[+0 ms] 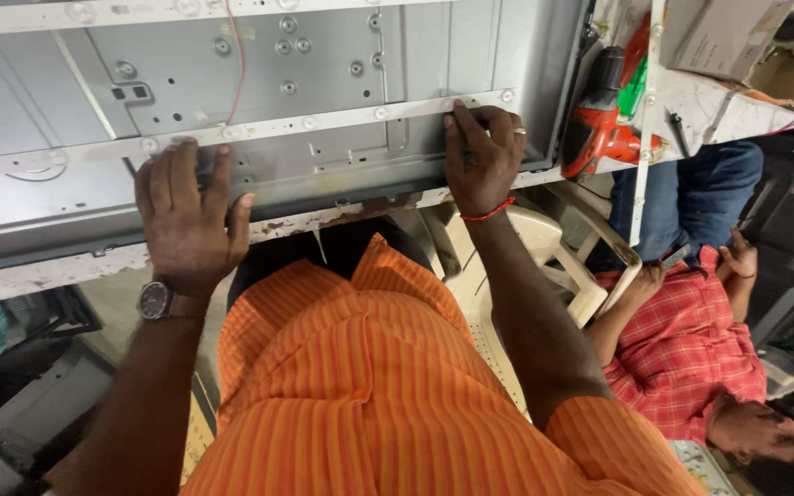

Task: The person installs LED light strips into the back panel of a television. They place several white strips into designated slots, align them, and then attach the white back cover. Finally, they reach into a box containing electronic components.

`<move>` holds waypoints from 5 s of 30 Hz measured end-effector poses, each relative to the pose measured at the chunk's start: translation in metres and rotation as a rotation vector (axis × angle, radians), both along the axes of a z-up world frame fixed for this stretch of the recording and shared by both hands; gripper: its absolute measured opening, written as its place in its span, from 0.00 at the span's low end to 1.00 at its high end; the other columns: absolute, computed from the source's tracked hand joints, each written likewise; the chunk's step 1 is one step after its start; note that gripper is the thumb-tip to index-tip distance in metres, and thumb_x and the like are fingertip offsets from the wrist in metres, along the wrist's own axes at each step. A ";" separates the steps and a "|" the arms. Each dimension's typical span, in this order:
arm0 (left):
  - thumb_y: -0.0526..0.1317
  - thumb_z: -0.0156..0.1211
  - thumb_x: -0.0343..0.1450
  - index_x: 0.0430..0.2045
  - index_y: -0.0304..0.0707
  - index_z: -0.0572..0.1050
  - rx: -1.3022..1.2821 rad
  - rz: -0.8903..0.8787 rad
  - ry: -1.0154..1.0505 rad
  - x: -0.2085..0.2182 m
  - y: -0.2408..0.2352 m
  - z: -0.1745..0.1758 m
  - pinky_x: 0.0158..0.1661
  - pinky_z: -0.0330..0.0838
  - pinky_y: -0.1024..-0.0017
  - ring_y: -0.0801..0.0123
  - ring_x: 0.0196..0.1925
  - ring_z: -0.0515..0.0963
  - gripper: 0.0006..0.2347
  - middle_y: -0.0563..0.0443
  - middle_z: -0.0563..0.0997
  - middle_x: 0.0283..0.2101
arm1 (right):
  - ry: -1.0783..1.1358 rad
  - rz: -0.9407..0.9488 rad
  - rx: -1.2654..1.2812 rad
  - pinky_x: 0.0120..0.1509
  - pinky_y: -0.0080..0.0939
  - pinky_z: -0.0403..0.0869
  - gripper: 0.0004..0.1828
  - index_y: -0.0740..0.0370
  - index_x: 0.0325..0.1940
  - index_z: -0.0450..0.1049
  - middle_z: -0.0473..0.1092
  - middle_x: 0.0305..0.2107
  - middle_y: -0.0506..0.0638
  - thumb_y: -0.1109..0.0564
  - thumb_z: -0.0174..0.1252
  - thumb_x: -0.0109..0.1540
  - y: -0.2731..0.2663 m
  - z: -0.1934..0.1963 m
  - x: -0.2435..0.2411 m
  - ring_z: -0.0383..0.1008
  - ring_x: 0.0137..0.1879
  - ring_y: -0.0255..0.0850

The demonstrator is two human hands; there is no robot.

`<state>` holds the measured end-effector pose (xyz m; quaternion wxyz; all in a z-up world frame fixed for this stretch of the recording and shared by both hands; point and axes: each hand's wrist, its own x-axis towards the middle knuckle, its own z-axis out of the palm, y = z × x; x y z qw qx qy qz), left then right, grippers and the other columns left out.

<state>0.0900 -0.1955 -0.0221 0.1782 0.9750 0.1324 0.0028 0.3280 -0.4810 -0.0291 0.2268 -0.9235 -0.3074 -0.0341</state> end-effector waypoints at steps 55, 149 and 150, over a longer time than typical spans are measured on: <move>0.54 0.49 0.83 0.73 0.33 0.61 0.002 0.062 0.002 -0.008 0.004 -0.014 0.71 0.50 0.37 0.49 0.69 0.67 0.27 0.36 0.67 0.66 | 0.076 1.049 -0.133 0.67 0.49 0.62 0.08 0.54 0.42 0.79 0.69 0.44 0.45 0.64 0.66 0.62 0.176 -0.003 -0.002 0.67 0.60 0.43; 0.44 0.69 0.68 0.70 0.18 0.57 -0.292 -0.001 -0.030 -0.001 0.002 -0.040 0.76 0.51 0.50 0.45 0.80 0.50 0.38 0.31 0.52 0.76 | 1.446 0.117 0.595 0.60 0.33 0.74 0.42 0.58 0.80 0.55 0.66 0.56 0.47 0.76 0.55 0.63 0.133 -0.017 -0.119 0.68 0.53 0.32; 0.43 0.69 0.69 0.70 0.18 0.57 -0.274 -0.001 -0.052 -0.001 0.002 -0.039 0.77 0.51 0.51 0.45 0.80 0.50 0.38 0.32 0.52 0.76 | 1.441 0.111 0.597 0.60 0.32 0.74 0.42 0.59 0.80 0.56 0.67 0.56 0.47 0.76 0.55 0.63 0.133 -0.017 -0.120 0.68 0.53 0.32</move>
